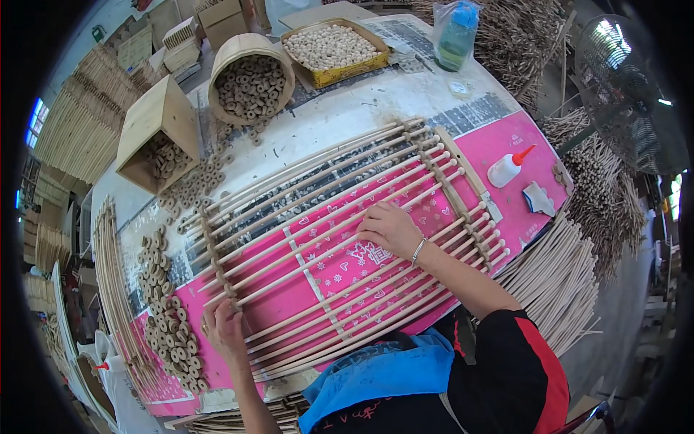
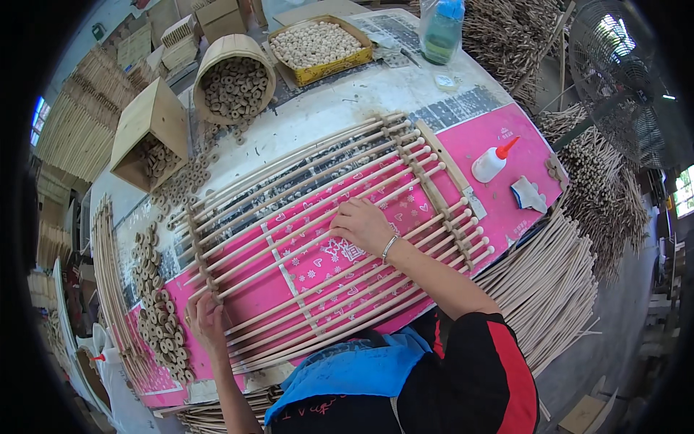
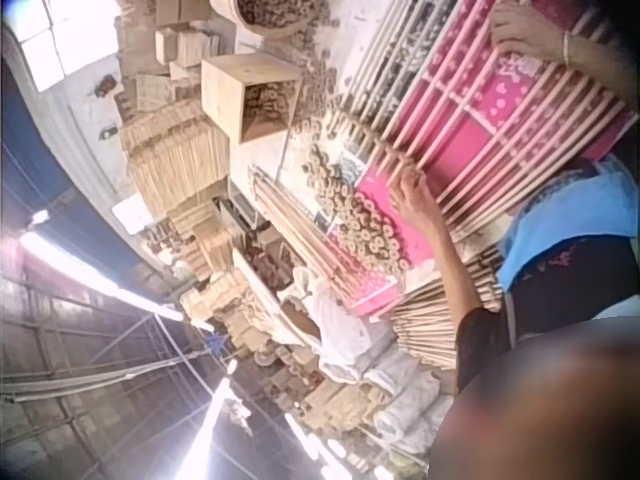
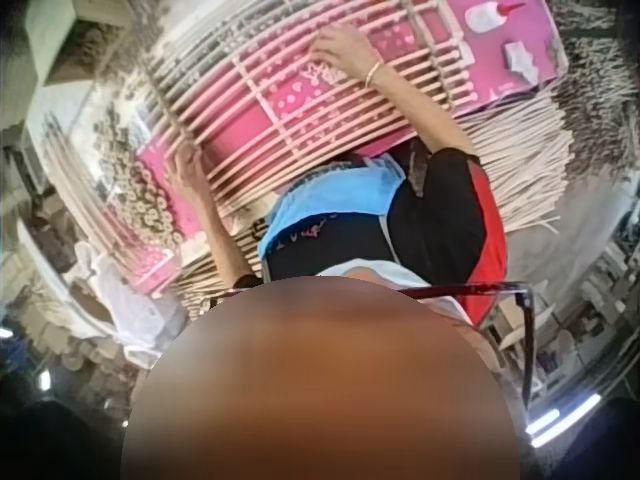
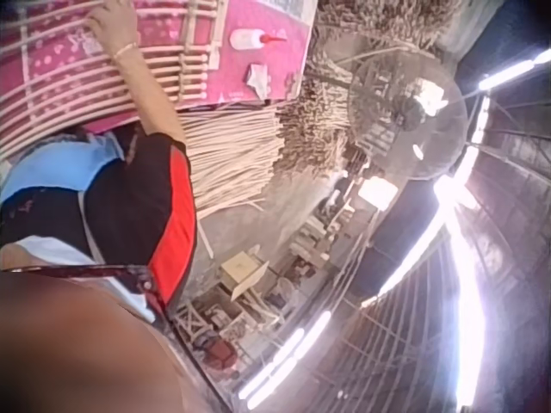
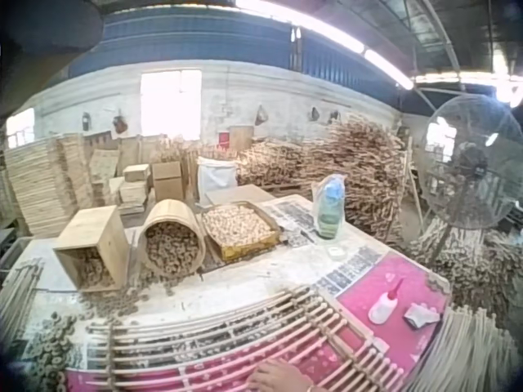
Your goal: Assembling a wooden lattice structure by applying glue to wooden sticks and threading circular wooden spacers onto them.
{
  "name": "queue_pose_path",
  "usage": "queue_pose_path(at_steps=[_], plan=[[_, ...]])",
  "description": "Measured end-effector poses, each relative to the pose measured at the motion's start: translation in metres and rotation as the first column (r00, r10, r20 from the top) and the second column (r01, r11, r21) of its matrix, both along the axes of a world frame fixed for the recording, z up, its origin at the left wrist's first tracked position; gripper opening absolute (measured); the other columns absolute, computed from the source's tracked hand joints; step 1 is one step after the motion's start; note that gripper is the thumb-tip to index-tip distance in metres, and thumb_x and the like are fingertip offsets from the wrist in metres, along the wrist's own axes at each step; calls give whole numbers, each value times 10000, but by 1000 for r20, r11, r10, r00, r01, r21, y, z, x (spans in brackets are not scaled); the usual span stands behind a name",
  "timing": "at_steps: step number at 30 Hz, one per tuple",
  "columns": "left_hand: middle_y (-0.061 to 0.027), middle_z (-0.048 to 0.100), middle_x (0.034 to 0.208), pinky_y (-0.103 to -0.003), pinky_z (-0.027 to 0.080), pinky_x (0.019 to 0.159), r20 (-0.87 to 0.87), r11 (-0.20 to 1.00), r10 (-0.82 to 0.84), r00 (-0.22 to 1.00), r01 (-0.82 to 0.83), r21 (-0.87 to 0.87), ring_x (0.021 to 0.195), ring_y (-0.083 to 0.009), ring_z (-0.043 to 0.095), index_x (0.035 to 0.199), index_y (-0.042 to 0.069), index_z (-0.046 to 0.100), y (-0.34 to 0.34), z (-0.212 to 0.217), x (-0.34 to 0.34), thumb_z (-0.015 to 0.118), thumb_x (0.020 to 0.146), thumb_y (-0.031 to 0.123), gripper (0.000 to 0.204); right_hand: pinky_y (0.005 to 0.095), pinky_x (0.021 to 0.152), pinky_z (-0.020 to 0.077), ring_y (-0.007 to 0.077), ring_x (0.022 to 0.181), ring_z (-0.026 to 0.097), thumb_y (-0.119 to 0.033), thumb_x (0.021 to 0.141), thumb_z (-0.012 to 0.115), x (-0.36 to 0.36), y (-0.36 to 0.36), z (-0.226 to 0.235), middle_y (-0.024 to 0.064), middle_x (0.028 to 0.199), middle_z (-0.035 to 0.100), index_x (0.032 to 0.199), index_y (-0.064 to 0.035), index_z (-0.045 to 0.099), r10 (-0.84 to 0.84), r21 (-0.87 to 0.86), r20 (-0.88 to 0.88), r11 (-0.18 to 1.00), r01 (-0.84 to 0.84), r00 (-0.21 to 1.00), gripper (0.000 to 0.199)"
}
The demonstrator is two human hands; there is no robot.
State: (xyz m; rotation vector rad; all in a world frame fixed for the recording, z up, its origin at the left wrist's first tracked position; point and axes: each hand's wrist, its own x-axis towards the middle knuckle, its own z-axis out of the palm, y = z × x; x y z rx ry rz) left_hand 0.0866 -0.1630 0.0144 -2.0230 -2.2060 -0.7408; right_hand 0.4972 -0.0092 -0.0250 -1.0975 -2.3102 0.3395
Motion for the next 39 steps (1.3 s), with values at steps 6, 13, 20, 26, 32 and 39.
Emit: queue_pose_path(at_steps=[6, 13, 20, 26, 32, 39], plan=[[-128, 626, 1221, -435, 440, 991, 70, 1000, 4, 998, -4, -4, 1151, -333, 589, 1244, 74, 663, 3, 4, -2, 764, 839, 117, 420, 424, 851, 468, 272, 947, 635, -245, 812, 789, 13, -21, 43, 75, 949, 680, 942, -100, 723, -76, -69, -100, 995, 69, 992, 206], [-109, 663, 1087, -335, 513, 879, 448, 912, 352, 822, -409, 35, 994, -213, 635, 1244, 9, 651, -40, -3, -99, 624, 990, 85, 266, 430, 796, 441, 289, 913, 591, -220, 757, 814, 11, -54, 44, 75, 900, 627, 925, -87, 702, 138, -236, 61, 964, -120, 989, 242], [-112, 657, 1118, -387, 513, 875, 193, 911, 381, 904, -403, 89, 1022, -293, 631, 1238, 43, 664, -59, -2, -122, 694, 891, 38, 348, 411, 722, 448, 295, 812, 579, -92, 756, 779, 5, -65, 37, 99, 835, 593, 859, -36, 689, 94, -279, -37, 955, -101, 995, 148], [-69, 659, 1174, -419, 408, 993, -254, 912, 401, 880, -409, 23, 1110, -269, 606, 1223, 128, 666, -47, 0, -124, 770, 809, 150, 427, 377, 688, 480, 279, 791, 606, -40, 808, 751, 0, -60, 42, 107, 823, 575, 917, -14, 687, 27, -322, -117, 945, -64, 993, 130], [-37, 689, 1099, -429, 392, 984, -319, 854, 469, 824, -515, -77, 1129, -251, 603, 1153, 146, 668, -41, 2, -133, 768, 818, 173, 351, 353, 681, 486, 249, 780, 609, -11, 836, 727, -6, -56, 41, 102, 830, 572, 924, 3, 674, -4, -320, -160, 946, -48, 987, 105], [-19, 701, 1121, -346, 409, 1005, 607, 941, 314, 730, -323, -98, 1094, -172, 625, 1224, 84, 650, -46, 17, -114, 721, 937, 202, 319, 333, 670, 475, 228, 758, 598, 1, 846, 717, -16, -52, 44, 100, 827, 562, 930, 10, 667, 12, -268, -207, 961, -69, 978, 98]])
